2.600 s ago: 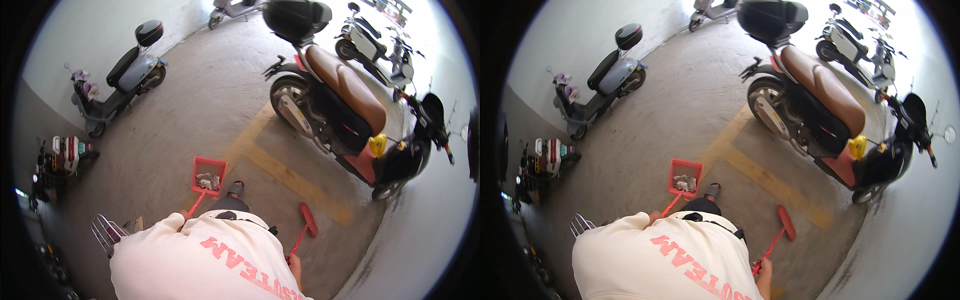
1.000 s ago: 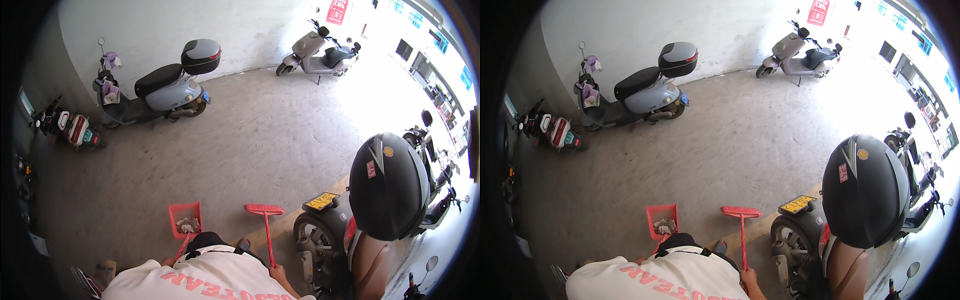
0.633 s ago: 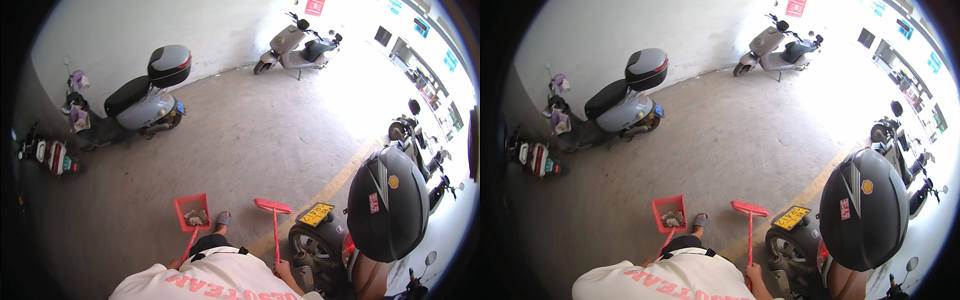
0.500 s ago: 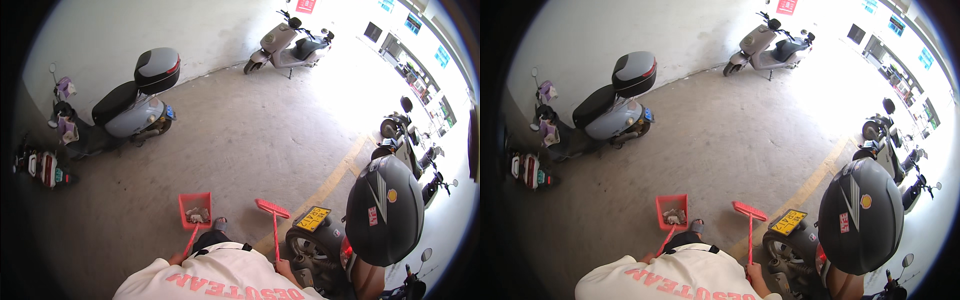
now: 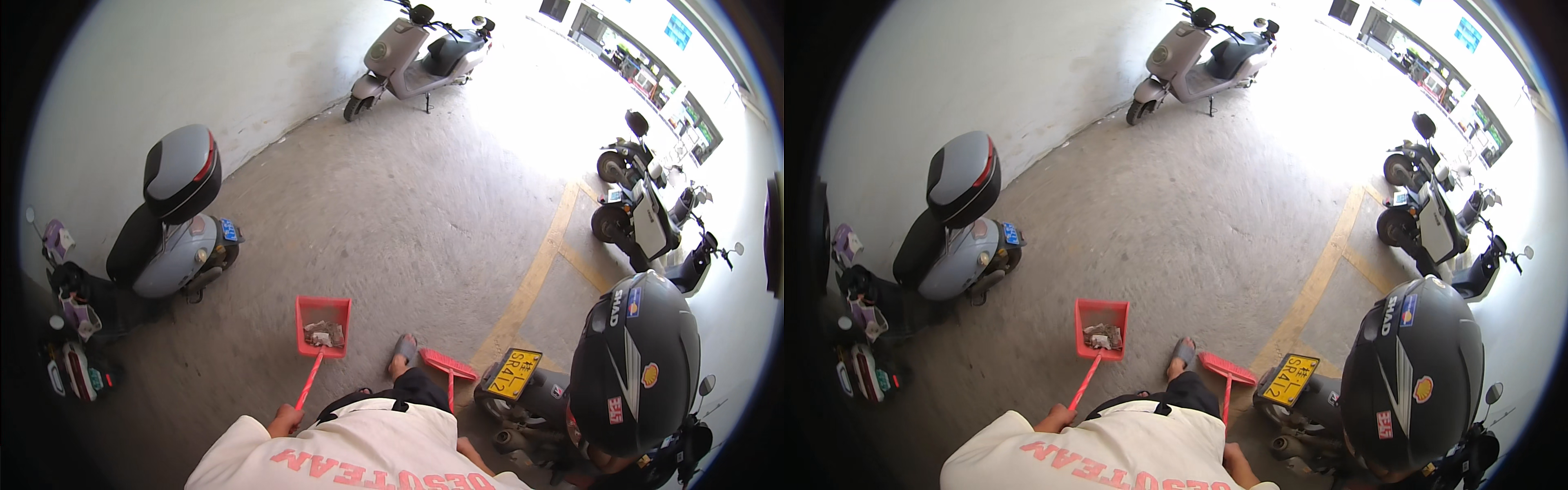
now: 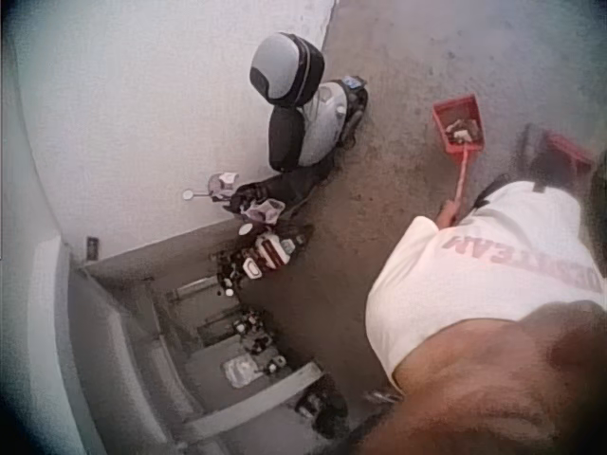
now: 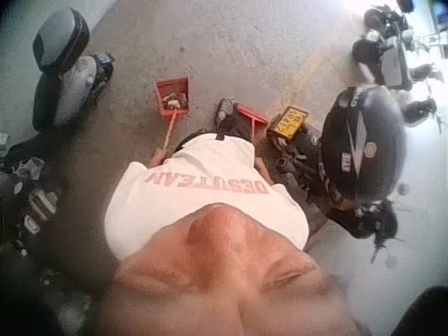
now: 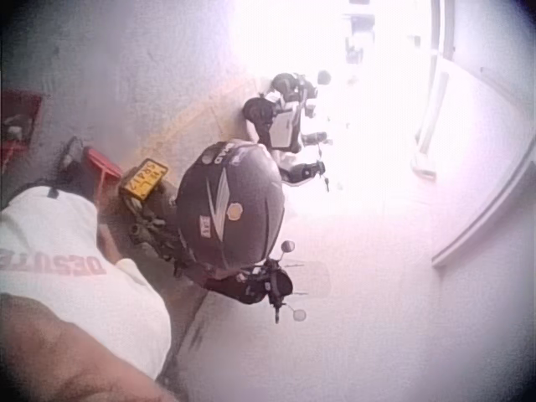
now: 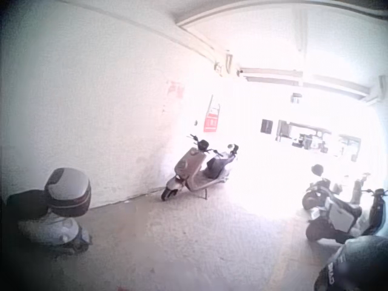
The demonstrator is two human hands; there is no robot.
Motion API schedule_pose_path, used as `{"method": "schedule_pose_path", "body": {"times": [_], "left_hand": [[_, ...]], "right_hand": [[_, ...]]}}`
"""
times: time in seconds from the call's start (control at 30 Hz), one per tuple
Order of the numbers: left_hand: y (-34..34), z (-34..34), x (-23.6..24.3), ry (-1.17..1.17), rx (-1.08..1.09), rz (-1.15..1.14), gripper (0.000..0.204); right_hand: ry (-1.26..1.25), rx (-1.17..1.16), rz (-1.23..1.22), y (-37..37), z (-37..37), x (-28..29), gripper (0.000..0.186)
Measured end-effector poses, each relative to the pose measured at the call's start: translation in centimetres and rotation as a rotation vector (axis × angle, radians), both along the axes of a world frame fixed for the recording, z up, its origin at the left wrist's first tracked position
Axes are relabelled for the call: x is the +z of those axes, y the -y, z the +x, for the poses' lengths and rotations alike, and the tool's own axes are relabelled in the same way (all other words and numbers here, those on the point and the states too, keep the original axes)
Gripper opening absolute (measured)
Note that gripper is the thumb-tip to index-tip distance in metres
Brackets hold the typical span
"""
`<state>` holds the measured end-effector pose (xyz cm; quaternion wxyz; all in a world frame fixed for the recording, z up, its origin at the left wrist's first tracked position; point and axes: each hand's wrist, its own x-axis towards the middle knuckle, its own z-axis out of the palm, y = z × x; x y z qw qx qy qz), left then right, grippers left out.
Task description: The person sweeps debris from a concrete floor into a red dustpan using a red broom while walking through a parking garage.
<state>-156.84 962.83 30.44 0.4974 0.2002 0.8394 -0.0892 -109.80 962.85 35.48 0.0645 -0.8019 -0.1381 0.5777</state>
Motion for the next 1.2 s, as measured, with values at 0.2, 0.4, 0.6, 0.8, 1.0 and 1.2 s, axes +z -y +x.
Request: {"method": "schedule_pose_path", "body": {"times": [0.2,0.4,0.6,0.8,1.0,1.2], "left_hand": [[-10.5,-0.4,-2.5,-0.080,-0.186,0.009,0.040],[-21.7,-2.9,-4.8,-0.126,-0.417,0.041,0.051],[-37.2,-4.0,-5.2,-0.092,-0.677,-0.004,0.060],[-52.9,-1.1,-5.1,-0.028,-0.922,0.125,0.064],[-69.0,7.4,-6.3,-0.050,-0.800,0.109,0.054],[-83.5,15.8,-5.3,0.248,-0.599,-0.106,0.039]], "right_hand": [[0.092,0.037,0.031,-3.9,0.3,-4.2,0.023],[0.068,-0.178,-0.001,-12.3,0.6,-5.9,0.014],[0.046,-0.464,-0.121,-22.2,2.1,-9.6,0.030],[-0.147,-0.812,-0.106,-26.9,1.0,-11.4,0.014],[-0.121,-1.022,-0.120,-31.4,1.2,-10.4,0.013],[0.159,-0.984,-0.186,-44.1,1.1,-2.9,0.019]]}}
